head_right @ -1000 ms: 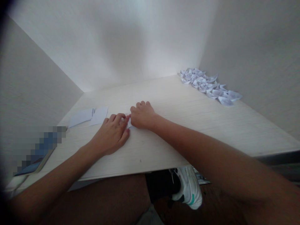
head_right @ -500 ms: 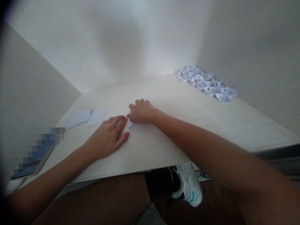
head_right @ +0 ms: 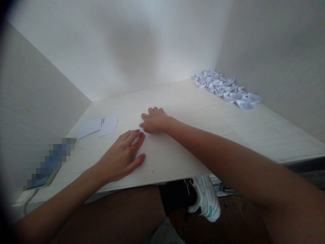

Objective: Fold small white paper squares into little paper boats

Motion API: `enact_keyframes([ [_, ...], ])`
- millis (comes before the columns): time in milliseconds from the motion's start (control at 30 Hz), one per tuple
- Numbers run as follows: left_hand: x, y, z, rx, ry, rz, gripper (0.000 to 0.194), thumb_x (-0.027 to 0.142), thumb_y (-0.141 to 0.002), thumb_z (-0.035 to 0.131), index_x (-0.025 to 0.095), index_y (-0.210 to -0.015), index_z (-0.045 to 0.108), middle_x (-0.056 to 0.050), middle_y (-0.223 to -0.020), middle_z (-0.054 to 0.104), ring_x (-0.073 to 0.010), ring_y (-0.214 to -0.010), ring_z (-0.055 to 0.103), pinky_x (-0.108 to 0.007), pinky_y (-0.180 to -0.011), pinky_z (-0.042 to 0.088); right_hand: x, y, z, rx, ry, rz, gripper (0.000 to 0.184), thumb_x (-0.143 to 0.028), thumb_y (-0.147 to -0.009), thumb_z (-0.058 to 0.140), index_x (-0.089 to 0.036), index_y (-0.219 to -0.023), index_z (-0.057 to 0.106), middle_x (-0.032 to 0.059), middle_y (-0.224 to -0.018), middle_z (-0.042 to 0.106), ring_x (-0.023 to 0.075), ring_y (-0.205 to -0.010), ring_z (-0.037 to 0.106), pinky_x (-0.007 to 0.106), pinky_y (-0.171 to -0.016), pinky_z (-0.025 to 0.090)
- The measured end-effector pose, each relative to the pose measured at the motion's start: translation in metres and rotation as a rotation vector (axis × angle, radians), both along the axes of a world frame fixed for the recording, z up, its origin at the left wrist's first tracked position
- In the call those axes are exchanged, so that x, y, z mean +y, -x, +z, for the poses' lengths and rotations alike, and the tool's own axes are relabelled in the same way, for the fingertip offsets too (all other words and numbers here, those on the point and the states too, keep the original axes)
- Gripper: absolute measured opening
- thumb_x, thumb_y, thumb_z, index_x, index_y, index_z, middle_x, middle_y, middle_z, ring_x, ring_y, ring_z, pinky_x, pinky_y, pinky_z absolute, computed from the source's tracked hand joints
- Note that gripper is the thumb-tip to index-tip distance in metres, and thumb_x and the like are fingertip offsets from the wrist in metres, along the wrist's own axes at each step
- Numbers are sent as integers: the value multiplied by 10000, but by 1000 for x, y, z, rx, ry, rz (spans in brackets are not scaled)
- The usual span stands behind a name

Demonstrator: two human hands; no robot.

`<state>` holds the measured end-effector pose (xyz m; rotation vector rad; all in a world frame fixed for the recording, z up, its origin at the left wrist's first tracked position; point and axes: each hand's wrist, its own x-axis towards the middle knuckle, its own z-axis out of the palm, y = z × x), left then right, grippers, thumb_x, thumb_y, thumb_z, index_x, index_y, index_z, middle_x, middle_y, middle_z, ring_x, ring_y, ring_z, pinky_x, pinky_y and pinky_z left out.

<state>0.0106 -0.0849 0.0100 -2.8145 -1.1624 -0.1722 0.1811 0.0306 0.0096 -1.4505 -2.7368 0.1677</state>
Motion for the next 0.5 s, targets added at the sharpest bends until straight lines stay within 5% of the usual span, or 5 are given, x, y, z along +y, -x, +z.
enact_keyframes([
  [267,-29,-10,-7,-80,49,33,682,436,-979,499,-66,-1441,493,-324,-1486,515,-430,-1432,462,-596,-1219,363,0,-1,0,10,-5,-4,484,-464,-1025,427,-133,-1322,618,284,-1433,549,461,-1335,504,610,-1051,413],
  [500,-29,4,-15,-276,84,-19,551,351,-1009,514,60,-1477,529,-238,-1504,557,-353,-1433,504,-535,-1183,439,0,-2,-1,37,-12,0,504,-468,-1027,443,-115,-1337,624,292,-1441,547,466,-1343,499,614,-1063,395],
])
